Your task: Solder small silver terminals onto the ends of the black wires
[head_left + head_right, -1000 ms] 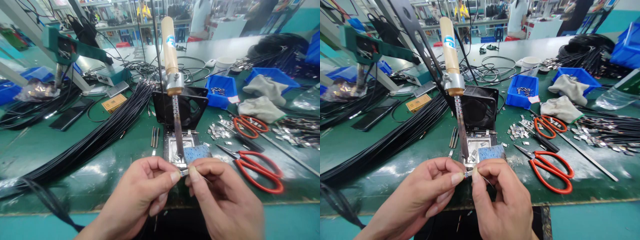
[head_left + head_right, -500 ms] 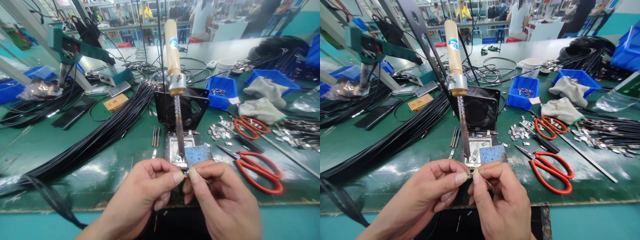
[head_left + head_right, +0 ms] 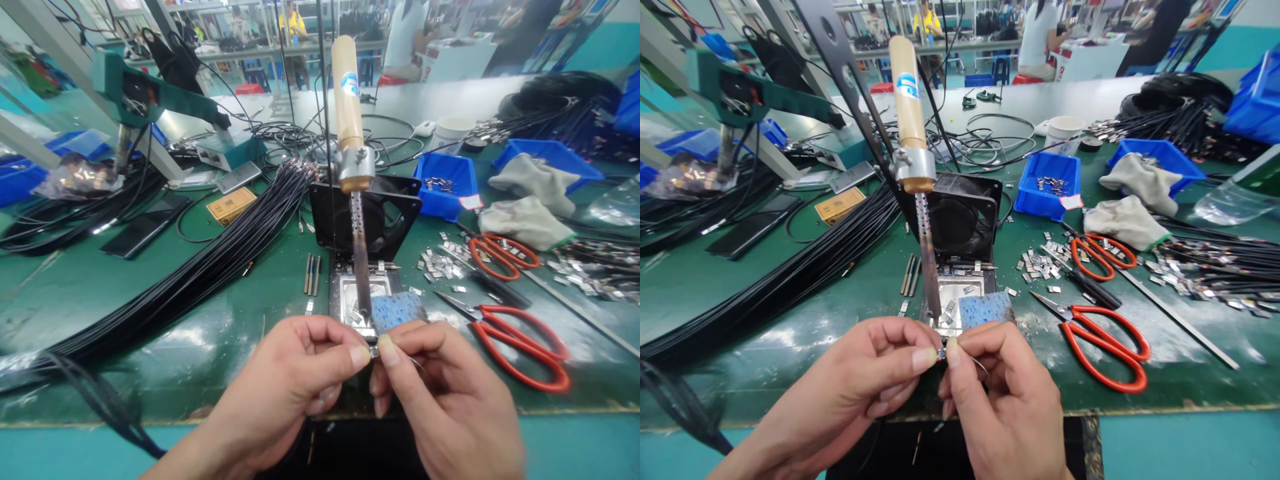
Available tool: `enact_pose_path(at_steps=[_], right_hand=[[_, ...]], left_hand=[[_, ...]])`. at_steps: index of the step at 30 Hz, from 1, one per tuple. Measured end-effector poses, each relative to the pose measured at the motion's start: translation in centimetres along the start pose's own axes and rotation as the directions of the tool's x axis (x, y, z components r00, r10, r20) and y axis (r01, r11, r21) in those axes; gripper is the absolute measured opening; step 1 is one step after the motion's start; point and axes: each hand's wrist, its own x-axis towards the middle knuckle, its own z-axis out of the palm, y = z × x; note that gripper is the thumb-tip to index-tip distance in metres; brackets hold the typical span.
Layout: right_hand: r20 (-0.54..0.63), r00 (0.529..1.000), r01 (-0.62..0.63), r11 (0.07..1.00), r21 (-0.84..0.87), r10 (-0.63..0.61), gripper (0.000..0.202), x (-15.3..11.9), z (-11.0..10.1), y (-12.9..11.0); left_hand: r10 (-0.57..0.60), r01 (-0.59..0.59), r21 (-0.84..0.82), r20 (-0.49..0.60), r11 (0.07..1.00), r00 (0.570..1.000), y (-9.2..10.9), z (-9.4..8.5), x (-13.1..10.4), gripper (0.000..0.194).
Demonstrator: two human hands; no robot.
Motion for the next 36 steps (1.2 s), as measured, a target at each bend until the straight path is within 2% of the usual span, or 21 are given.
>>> enact_pose_path(at_steps=[10,16,27,36], right_hand=[[0.006,0.999,-0.049,0.999,0.020,0.049,0.008,0.2,-0.1,-0.1],[0.050,0.992,-0.121,0.983,0.135,0.115,0.009,0.8,0.0,-0.7],[-0.001,0.998,-0.067,0.979,0.193,0.069,0.008,1.2,0.6,-0.3],[-0.038,0.998,-0.045,0.984,0.173,0.052,0.008,1.3,0.7,-0.2]], left_hand=[[-0.004,0.004,0.008,-0.030,1.000,1.000,0.3,0.2,0.0,0.018],[0.008,-0.007,0.031,-0.024,0.999,1.000,0.8,0.2,0.3,0.024],[-0.005,0.005,0.035,-0.005,0.999,1.000,1.4,0.1,0.8,0.024],[-0.002,0.004,0.041,-0.037,0.999,0.999,1.8,0.4,0.9,0.022]])
